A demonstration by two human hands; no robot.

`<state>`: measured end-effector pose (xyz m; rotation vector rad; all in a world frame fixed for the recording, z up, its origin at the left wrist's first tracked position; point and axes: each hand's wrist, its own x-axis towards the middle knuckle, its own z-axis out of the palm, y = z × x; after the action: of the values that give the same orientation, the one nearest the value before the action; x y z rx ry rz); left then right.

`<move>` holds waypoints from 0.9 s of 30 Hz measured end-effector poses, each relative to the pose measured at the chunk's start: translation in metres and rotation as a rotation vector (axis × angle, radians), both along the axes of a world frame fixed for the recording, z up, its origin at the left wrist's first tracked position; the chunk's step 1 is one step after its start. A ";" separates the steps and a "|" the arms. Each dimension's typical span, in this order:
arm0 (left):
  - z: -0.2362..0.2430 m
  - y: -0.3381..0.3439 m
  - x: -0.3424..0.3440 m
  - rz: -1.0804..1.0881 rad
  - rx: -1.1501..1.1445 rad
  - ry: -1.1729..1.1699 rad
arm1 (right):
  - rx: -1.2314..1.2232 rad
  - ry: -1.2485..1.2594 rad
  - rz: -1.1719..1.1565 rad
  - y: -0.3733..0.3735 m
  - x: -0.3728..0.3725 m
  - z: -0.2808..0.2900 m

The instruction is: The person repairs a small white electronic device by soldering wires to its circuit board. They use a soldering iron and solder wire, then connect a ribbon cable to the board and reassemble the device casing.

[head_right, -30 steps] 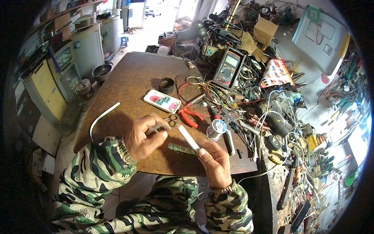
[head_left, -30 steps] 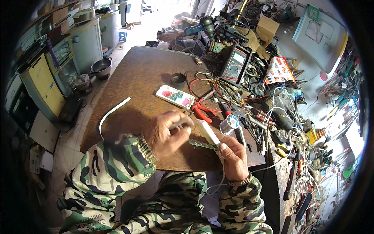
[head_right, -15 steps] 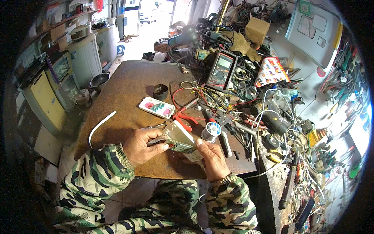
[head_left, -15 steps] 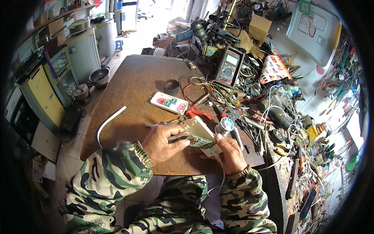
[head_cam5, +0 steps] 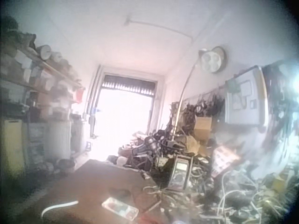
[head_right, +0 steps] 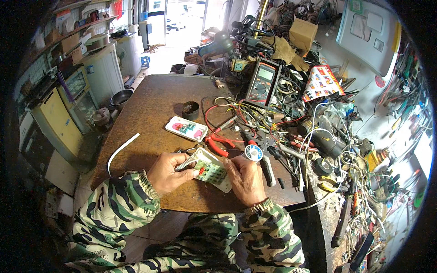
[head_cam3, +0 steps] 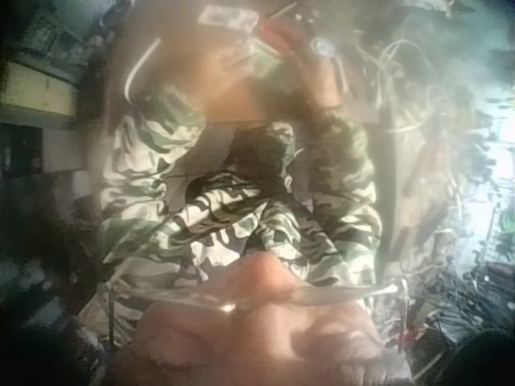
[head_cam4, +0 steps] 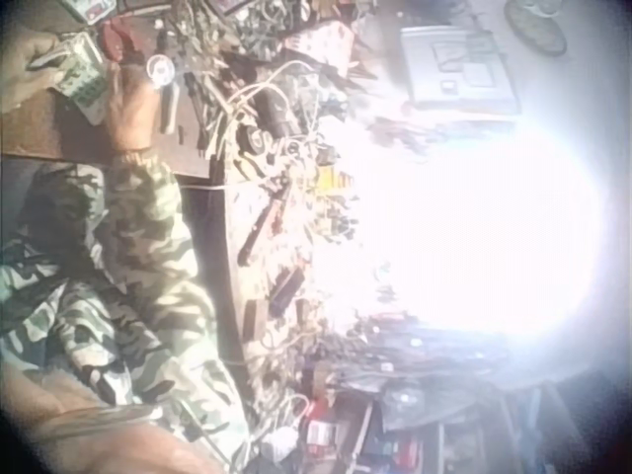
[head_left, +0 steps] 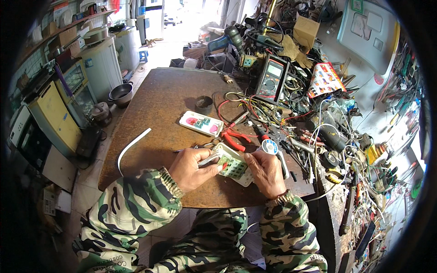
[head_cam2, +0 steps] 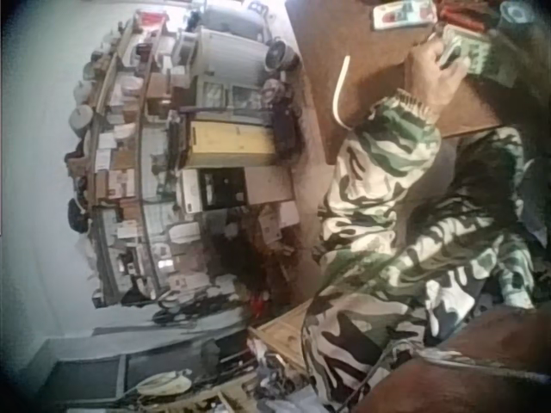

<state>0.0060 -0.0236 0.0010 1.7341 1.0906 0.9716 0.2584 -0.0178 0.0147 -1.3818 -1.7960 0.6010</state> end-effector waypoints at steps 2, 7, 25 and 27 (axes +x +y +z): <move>-0.001 0.001 0.000 -0.001 -0.006 -0.004 | 0.055 -0.048 -0.046 -0.011 -0.007 0.011; 0.002 0.000 -0.002 -0.003 0.006 0.037 | 0.433 -0.151 0.127 -0.038 -0.017 0.008; 0.018 -0.006 -0.003 -0.085 -0.169 -0.162 | 0.438 -0.204 -0.061 -0.027 -0.025 -0.027; 0.004 -0.001 -0.005 -0.080 -0.082 -0.167 | 0.441 -0.226 -0.071 -0.024 -0.025 -0.021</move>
<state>0.0014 -0.0251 0.0046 1.5882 0.9339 0.9886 0.2331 -0.0418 -0.0065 -1.2327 -1.9014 0.0019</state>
